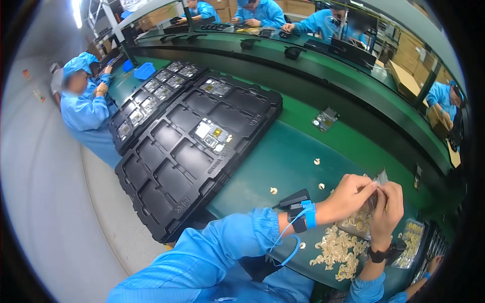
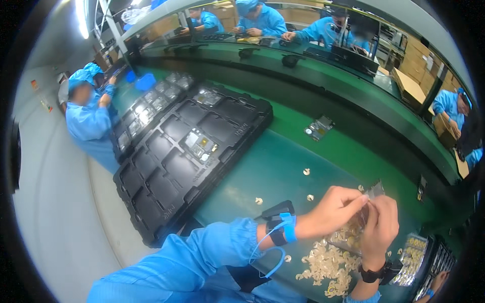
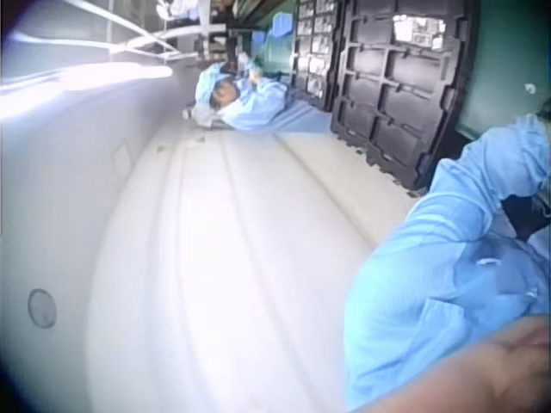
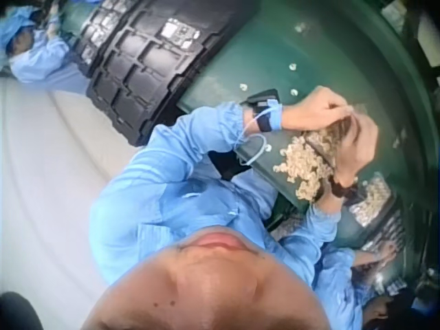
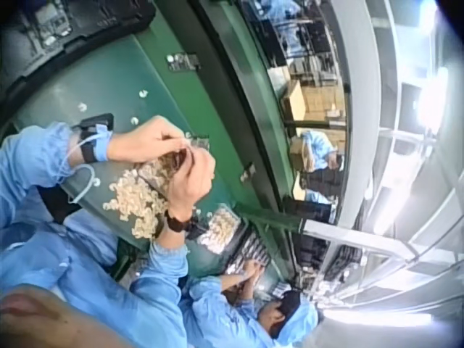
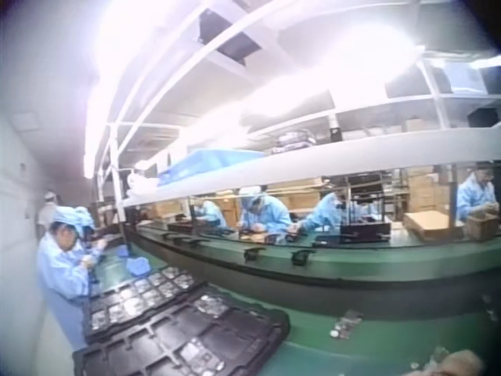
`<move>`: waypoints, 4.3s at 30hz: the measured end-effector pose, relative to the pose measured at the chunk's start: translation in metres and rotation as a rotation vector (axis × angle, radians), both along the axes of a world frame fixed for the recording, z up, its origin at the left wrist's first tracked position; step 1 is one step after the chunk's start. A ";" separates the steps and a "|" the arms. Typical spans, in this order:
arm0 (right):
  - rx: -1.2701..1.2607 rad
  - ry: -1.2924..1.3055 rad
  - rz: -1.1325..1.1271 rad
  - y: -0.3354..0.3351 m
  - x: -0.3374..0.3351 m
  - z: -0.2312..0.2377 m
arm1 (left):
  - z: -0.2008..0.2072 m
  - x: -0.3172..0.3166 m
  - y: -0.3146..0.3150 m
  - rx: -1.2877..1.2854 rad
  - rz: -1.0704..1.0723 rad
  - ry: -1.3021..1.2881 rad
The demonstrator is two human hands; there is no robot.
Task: Assembling electronic circuit boards by picking small components from a tray and placing them on the boards at a production line.
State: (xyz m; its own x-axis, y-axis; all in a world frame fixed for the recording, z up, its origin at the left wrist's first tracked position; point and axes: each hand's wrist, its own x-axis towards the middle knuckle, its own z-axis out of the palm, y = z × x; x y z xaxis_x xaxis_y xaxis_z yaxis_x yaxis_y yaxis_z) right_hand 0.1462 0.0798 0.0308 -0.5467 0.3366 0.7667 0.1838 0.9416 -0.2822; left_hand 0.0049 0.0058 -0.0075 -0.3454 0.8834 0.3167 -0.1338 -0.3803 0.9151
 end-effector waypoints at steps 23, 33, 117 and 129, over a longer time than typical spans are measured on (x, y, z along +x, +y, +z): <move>-0.860 0.053 0.478 0.026 0.012 0.004 | 0.004 -0.019 -0.003 0.395 0.316 0.916; -0.303 0.025 0.167 0.018 0.002 -0.002 | 0.006 -0.011 -0.003 0.215 0.262 0.605; -0.765 0.098 0.103 0.014 0.007 -0.001 | 0.002 -0.010 -0.003 0.027 -0.216 -0.215; -0.734 0.079 0.099 0.014 0.008 0.003 | 0.000 -0.010 -0.004 0.051 -0.244 -0.202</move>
State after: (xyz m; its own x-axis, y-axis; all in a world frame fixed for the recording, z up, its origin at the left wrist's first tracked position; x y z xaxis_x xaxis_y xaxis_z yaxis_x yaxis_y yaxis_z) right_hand 0.1545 0.0941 0.0333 -0.5536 0.7296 0.4014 0.0616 0.5166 -0.8540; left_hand -0.0046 0.0023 -0.0074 -0.1857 0.9327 0.3091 -0.4033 -0.3592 0.8416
